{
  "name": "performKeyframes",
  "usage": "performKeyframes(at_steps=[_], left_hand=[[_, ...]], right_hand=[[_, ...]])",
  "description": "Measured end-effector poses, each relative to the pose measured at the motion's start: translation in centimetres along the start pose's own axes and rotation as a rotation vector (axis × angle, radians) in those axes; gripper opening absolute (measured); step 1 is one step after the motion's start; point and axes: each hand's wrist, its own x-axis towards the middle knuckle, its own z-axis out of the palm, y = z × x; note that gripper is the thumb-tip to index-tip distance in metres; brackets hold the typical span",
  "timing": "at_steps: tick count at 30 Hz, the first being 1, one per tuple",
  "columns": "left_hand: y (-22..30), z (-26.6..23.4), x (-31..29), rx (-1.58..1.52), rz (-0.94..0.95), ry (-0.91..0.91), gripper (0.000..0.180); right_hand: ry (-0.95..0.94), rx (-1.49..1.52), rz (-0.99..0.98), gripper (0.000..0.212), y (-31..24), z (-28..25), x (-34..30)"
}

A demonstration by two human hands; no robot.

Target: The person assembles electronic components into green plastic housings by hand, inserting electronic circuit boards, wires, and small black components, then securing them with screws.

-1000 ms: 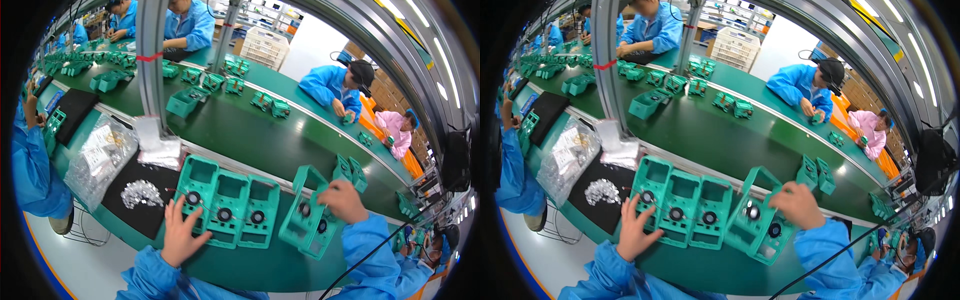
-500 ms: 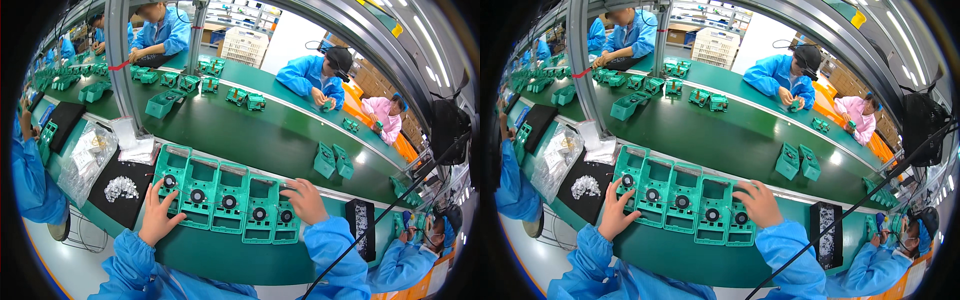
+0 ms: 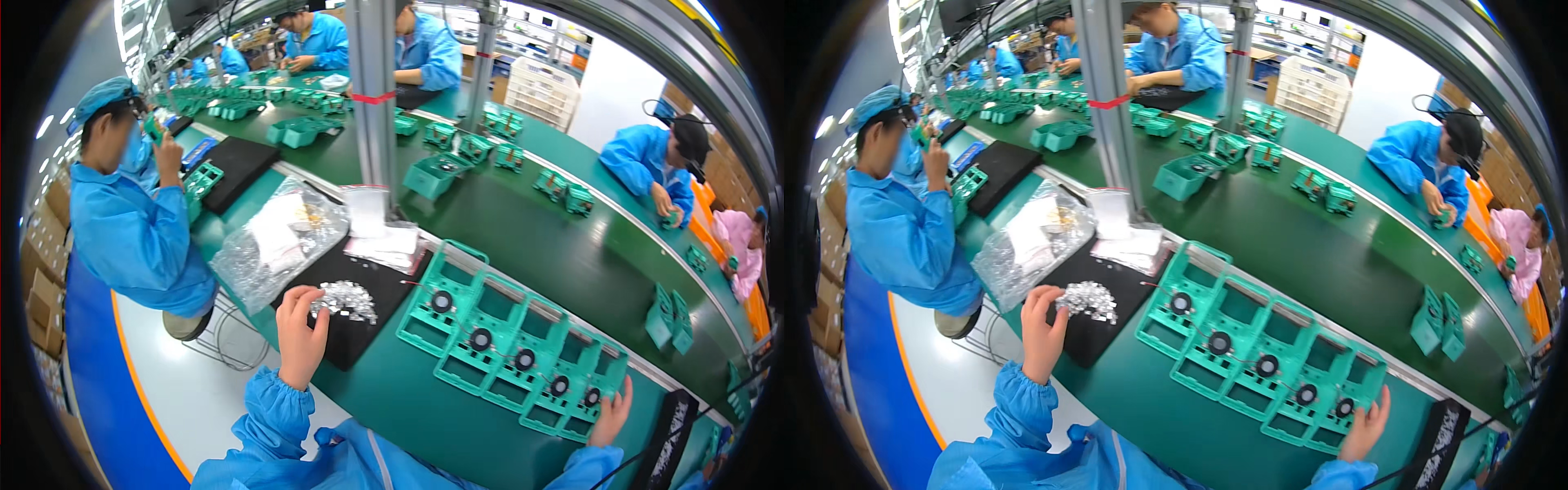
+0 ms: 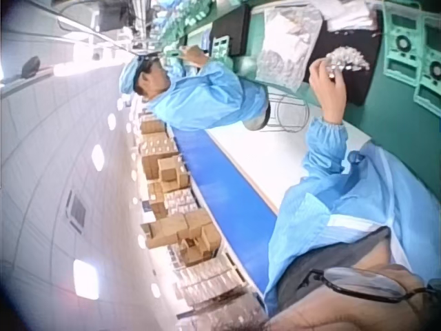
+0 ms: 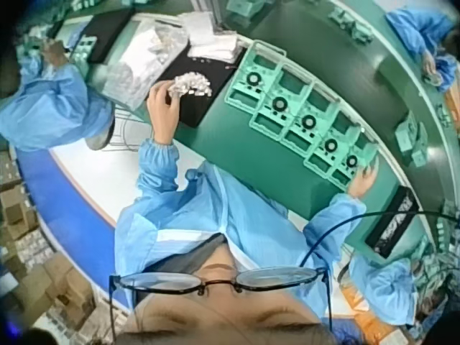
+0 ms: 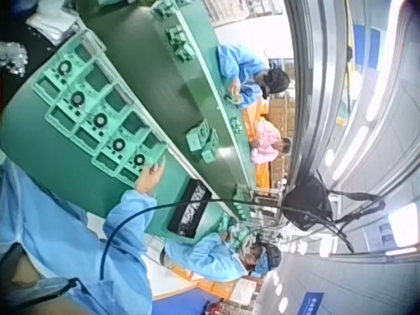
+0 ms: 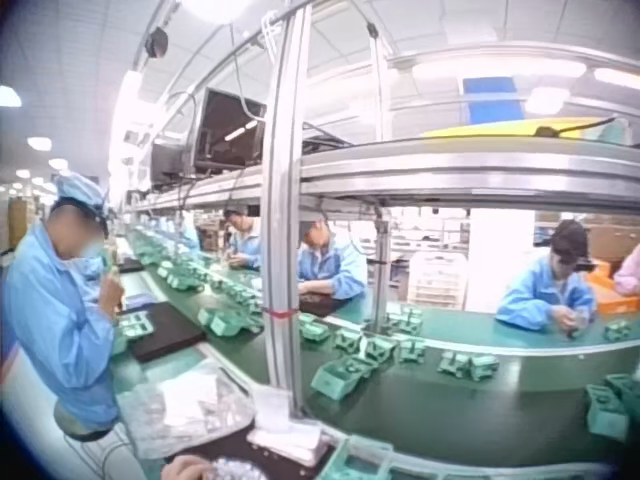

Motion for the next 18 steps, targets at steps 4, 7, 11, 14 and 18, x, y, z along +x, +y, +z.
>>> performKeyframes(at_steps=[4, 7, 11, 14, 18], left_hand=[[-2.1, -0.8, -1.2, 0.165, -0.021, -0.111, 0.02], [-1.5, -0.5, -1.2, 0.162, -0.011, -0.124, 0.018], [-1.5, 0.7, -0.9, 0.192, 0.116, -0.154, 0.017], [-1.6, 1.3, -0.3, 0.247, 0.213, -0.157, 0.016], [-1.3, 1.4, 0.4, 0.311, 0.283, -0.144, 0.013]], right_hand=[[-0.014, -0.055, 0.079, 0.06, -0.4, 0.6, -0.3], [0.053, -0.081, 0.052, 0.056, -0.6, 1.0, -0.7], [0.071, -0.091, 0.077, 0.055, -0.6, 1.1, -0.9], [0.064, -0.165, 0.055, 0.055, -0.1, 0.8, -0.8], [0.108, -0.259, 0.008, 0.052, -1.0, 0.9, -0.8]])
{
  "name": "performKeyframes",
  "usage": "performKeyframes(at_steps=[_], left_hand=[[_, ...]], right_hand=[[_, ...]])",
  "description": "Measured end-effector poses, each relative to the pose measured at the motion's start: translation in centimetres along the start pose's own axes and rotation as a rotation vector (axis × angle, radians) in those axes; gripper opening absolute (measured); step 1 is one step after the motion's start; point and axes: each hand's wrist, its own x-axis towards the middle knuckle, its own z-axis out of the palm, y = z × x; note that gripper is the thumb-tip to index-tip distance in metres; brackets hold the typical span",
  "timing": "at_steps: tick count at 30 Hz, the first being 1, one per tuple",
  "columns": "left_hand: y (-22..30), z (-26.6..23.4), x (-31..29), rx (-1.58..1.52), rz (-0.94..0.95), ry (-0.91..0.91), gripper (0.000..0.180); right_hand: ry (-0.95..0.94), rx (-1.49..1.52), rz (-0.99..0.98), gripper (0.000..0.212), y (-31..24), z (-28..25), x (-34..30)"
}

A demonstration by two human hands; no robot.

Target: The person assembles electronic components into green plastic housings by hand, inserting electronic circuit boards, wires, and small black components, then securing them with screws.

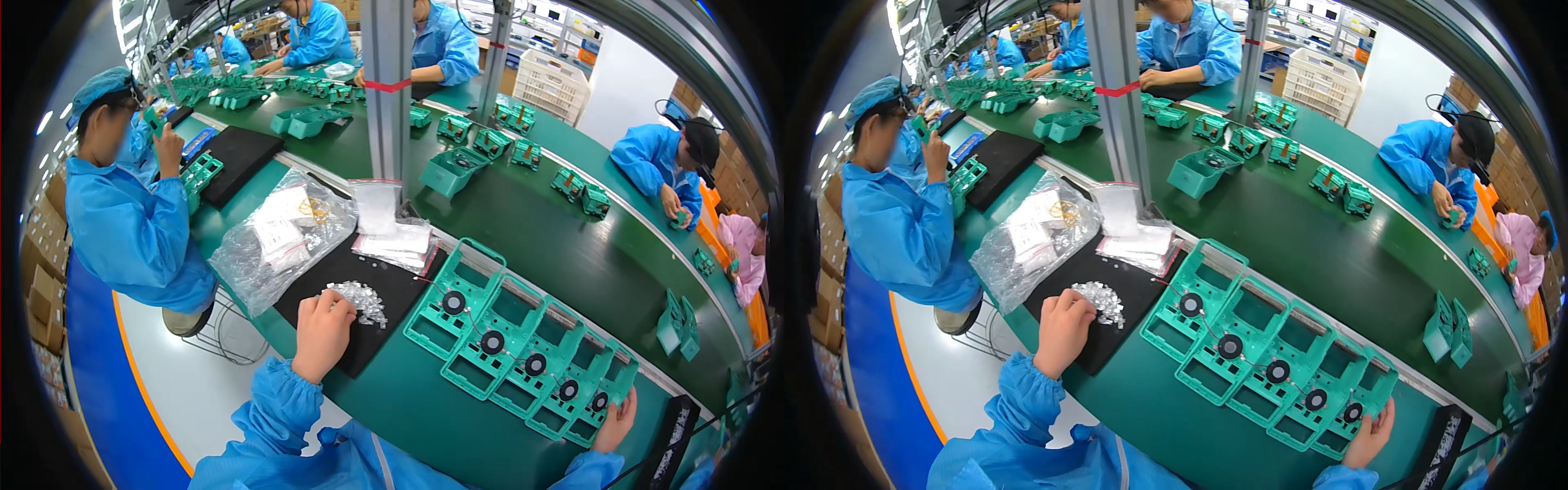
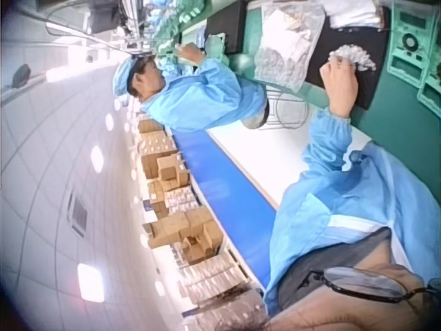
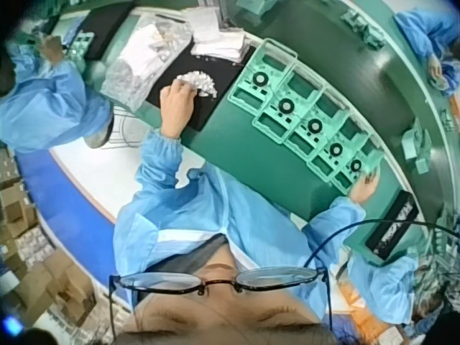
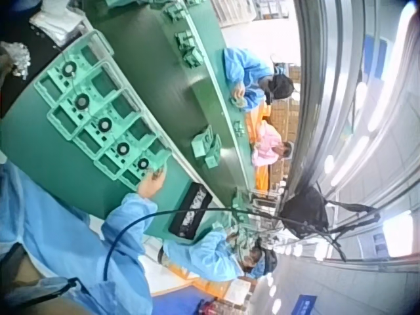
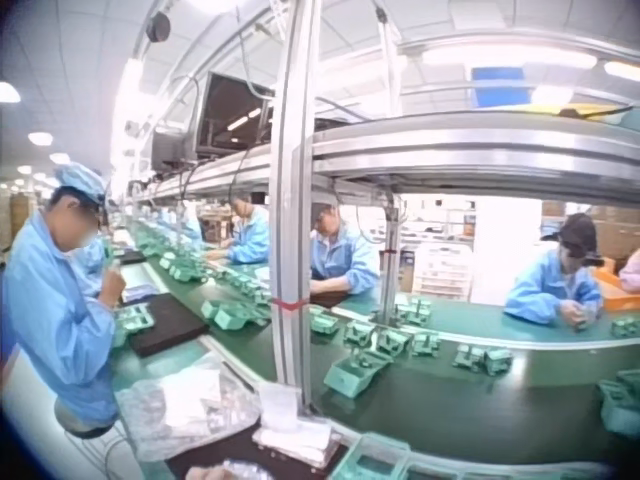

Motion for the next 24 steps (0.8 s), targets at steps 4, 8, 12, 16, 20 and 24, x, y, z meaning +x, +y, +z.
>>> performKeyframes(at_steps=[4, 8, 12, 16, 20, 24], left_hand=[[3.6, -2.3, 0.2, -0.358, -0.12, -0.207, 0.009], [11.7, -4.0, -3.1, -1.36, -0.006, -0.755, 0.003], [15.6, -3.6, -5.1, -1.724, -0.239, -1.093, 0.007], [16.9, -3.1, -5.5, -1.856, -0.36, -1.239, 0.009], [20.4, -2.1, -5.5, -2.024, -0.466, -1.296, 0.01], [23.9, -1.3, -4.8, -1.894, -0.479, -1.448, 0.012]], right_hand=[[0.282, -0.606, -0.529, 0.045, -4.1, 1.1, -3.2], [-0.699, -0.217, -1.067, 0.024, -11.3, 7.3, -10.2], [-0.676, -0.171, -0.933, 0.019, -9.9, 6.8, -12.0], [-0.644, -0.104, -0.905, 0.019, -11.0, 5.0, -11.0], [-0.529, -0.232, -0.919, 0.021, -10.2, 2.0, -10.5], [-0.48, -0.387, -0.895, 0.021, -9.9, -1.1, -8.8]])
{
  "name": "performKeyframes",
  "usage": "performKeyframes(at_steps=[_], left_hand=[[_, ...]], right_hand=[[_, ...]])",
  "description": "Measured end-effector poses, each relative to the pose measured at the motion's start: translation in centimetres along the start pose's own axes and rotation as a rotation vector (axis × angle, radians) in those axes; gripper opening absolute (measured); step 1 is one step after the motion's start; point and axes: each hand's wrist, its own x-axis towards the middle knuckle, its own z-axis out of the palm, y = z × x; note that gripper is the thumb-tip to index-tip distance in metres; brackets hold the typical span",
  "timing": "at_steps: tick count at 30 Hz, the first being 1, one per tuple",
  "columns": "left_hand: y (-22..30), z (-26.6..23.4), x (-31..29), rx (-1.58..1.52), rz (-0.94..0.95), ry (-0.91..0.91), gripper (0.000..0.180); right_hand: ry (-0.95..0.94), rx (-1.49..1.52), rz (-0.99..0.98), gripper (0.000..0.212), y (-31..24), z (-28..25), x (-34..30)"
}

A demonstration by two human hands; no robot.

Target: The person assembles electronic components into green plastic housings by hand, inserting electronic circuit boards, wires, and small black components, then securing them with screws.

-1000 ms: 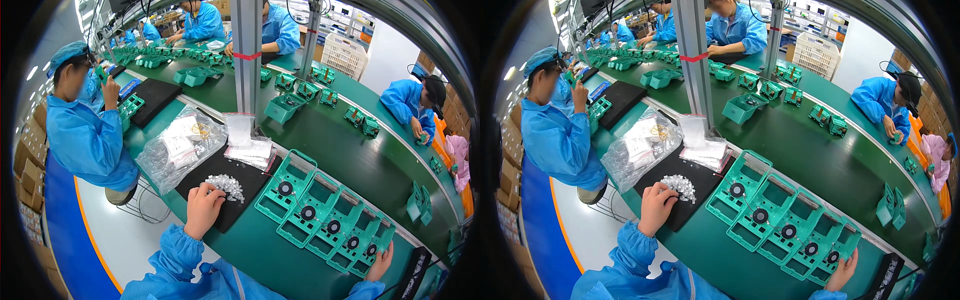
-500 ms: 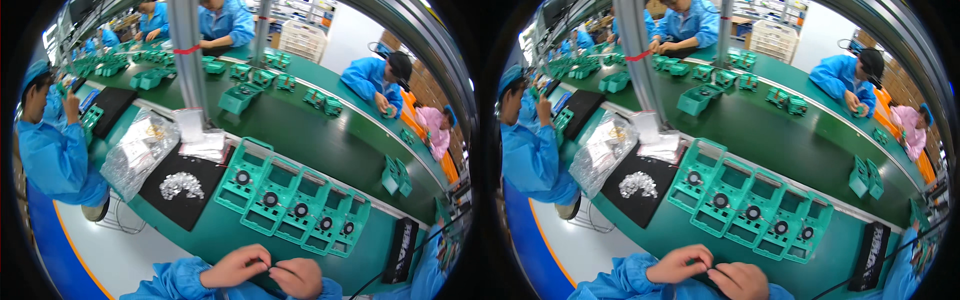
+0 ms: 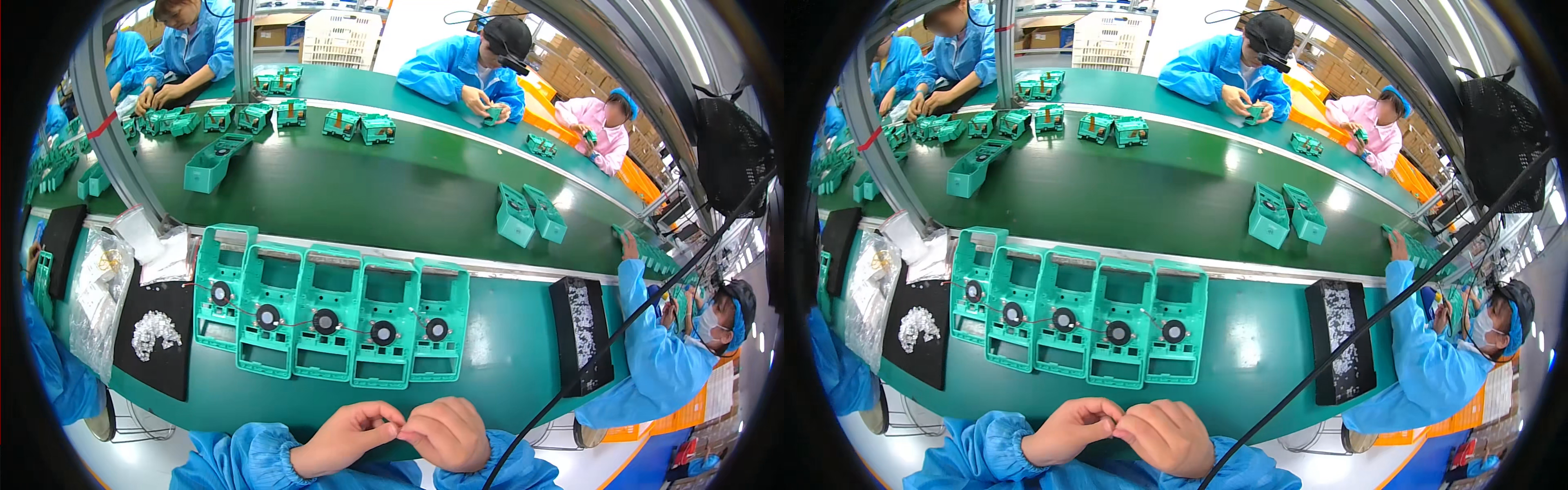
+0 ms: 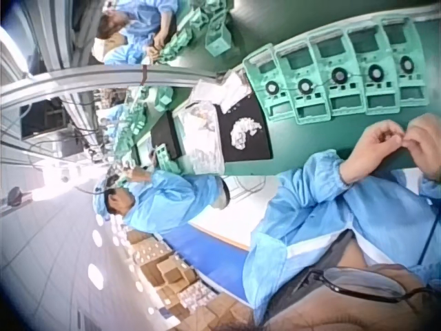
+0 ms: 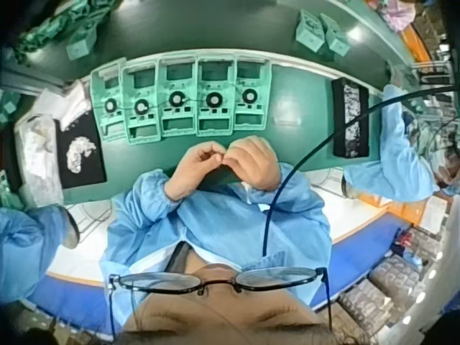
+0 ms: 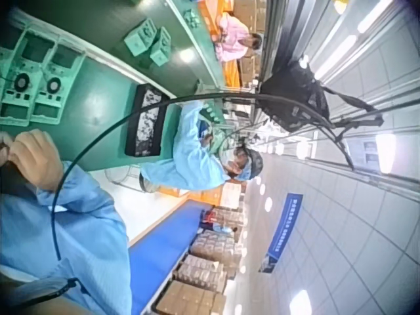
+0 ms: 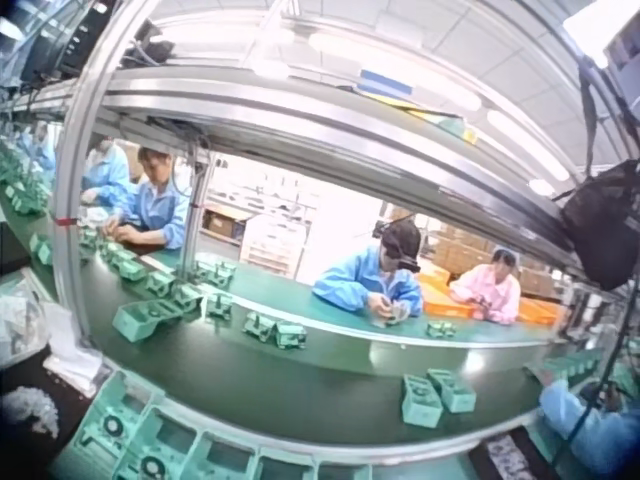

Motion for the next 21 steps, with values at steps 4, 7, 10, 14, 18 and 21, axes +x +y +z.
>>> performKeyframes(at_steps=[4, 7, 10, 14, 18, 21], left_hand=[[-0.6, 1.0, 2.2, 0.171, 0.005, -0.022, 0.014], [-1.0, 0.9, 3.7, 0.214, -0.043, -0.057, 0.017], [-0.9, 1.2, 5.4, 0.933, 0.403, -0.044, 0.03], [-3.0, 1.4, 6.3, 1.869, 0.684, -0.078, 0.054], [-4.3, 0.3, 6.4, 1.904, 0.6, -0.165, 0.056], [-4.5, 0.1, 6.4, 1.866, 0.606, -0.155, 0.053]], right_hand=[[-0.036, -0.01, 0.051, 0.021, 2.0, -1.7, -0.6], [-0.127, -0.08, 0.018, 0.017, 3.3, -3.1, -0.2], [-0.202, -0.23, 0.028, 0.012, 6.7, -4.4, 1.9], [-0.25, -0.362, 0.137, 0.009, 13.2, -2.9, 5.3], [-0.495, -0.446, 0.186, 0.01, 15.8, -1.5, 6.0], [-0.542, -0.429, 0.2, 0.01, 15.9, -1.0, 6.6]])
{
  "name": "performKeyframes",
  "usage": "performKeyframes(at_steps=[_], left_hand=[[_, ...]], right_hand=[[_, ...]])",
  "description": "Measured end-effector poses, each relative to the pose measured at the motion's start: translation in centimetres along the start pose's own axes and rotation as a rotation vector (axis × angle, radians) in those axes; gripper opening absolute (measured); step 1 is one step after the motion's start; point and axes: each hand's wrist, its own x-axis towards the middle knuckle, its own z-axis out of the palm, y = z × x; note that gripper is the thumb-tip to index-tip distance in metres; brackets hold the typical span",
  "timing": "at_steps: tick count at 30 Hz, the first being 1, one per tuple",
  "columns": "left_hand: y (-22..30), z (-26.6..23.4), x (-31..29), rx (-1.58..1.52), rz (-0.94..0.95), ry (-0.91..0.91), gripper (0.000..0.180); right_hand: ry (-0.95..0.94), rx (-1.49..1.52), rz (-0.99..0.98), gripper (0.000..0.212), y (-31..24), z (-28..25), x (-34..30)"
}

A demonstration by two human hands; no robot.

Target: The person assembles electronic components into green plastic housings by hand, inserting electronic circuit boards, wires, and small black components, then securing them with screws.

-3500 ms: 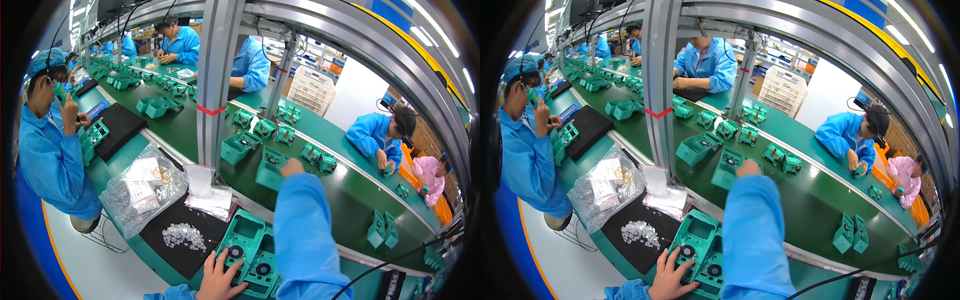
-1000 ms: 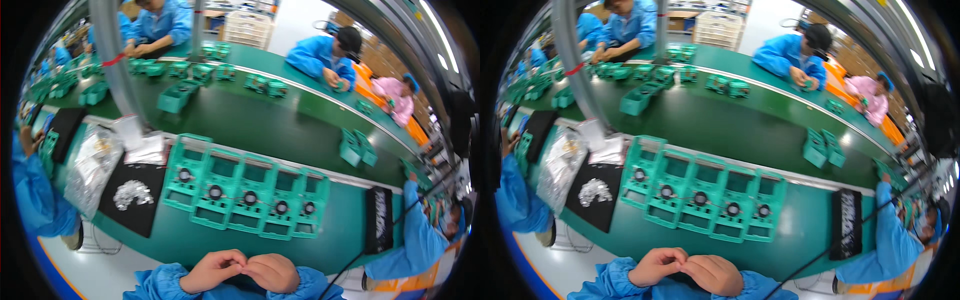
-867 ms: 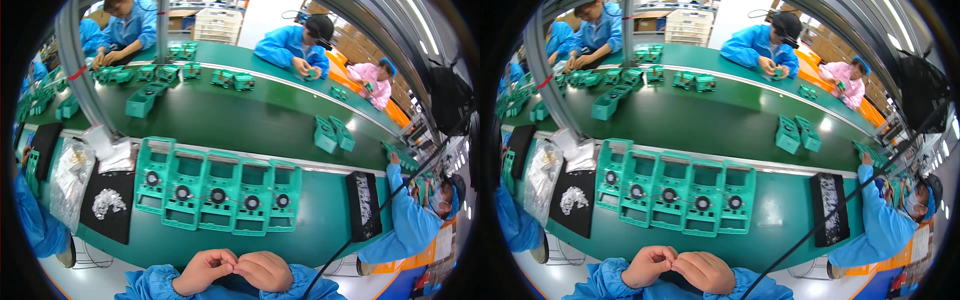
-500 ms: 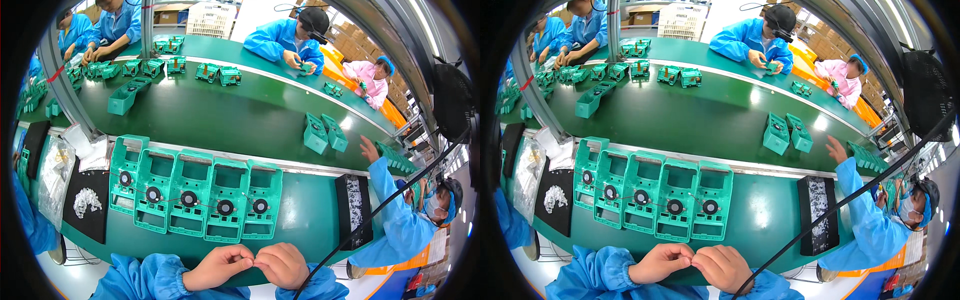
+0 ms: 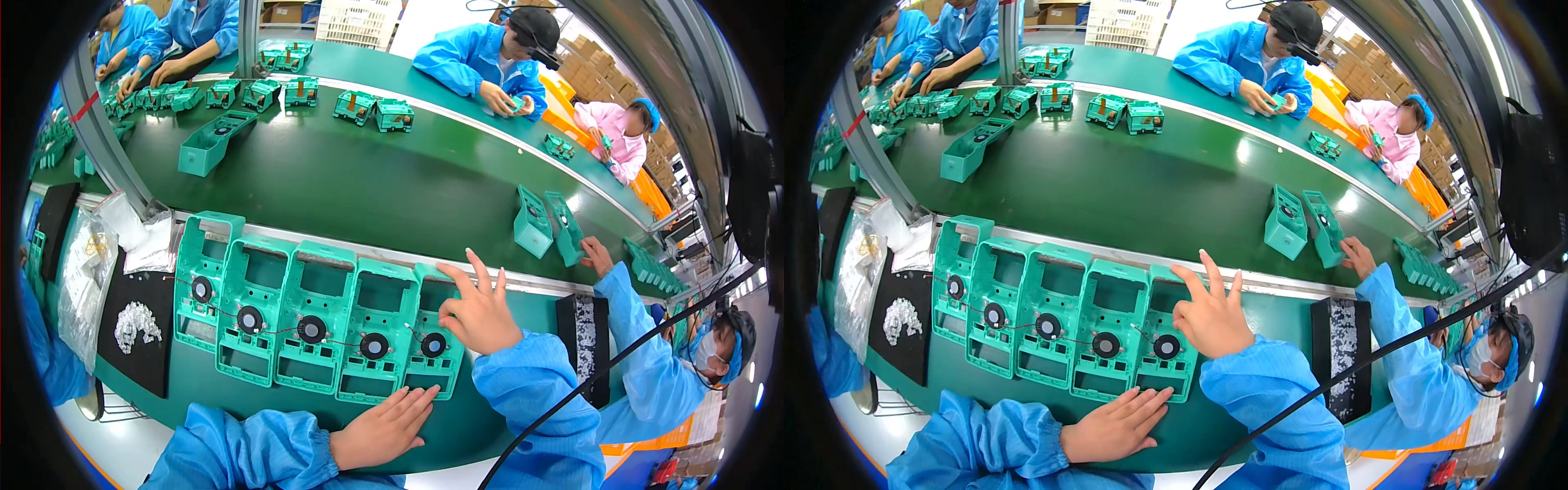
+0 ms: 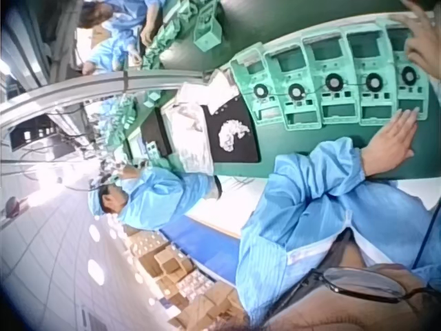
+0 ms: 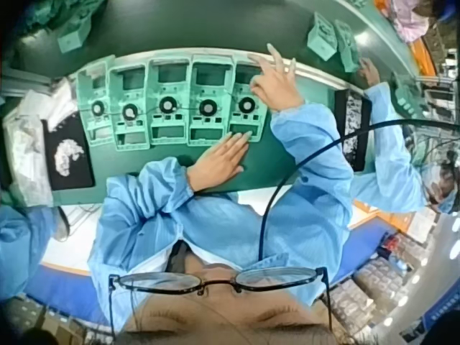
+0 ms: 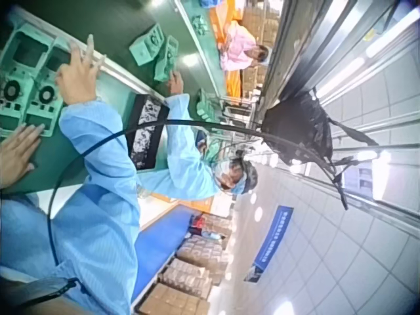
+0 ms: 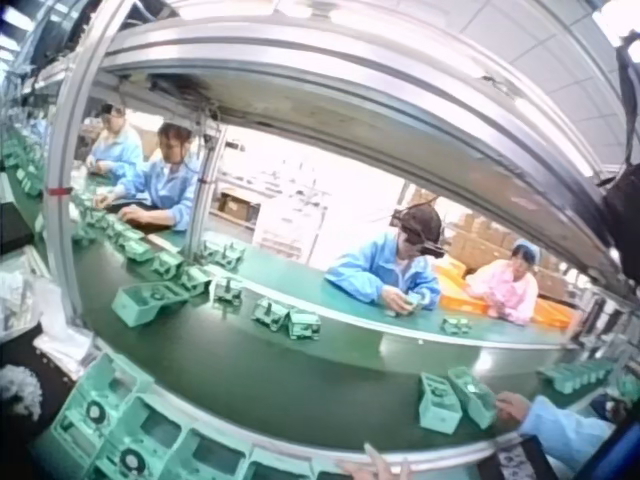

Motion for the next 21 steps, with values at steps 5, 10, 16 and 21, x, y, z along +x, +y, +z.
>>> performKeyframes(at_steps=[5, 10, 16, 21], left_hand=[[-0.3, 0.0, -0.1, -0.007, 0.009, 0.013, 0.053], [-0.3, -0.1, -0.1, 0.043, 0.021, 0.018, 0.054], [-0.5, 0.0, -0.2, 0.071, 0.032, -0.018, 0.055], [-0.3, 0.1, -0.1, 0.052, 0.036, -0.01, 0.055]], right_hand=[[-0.031, -0.027, 0.011, 0.01, -0.3, 0.1, 0.4], [-0.006, -0.075, 0.028, 0.01, -0.6, 0.1, 0.6], [-0.084, -0.095, -0.01, 0.009, -0.7, -0.2, 1.2], [-0.111, -0.159, -0.011, 0.008, -1.1, -0.5, 1.2]])
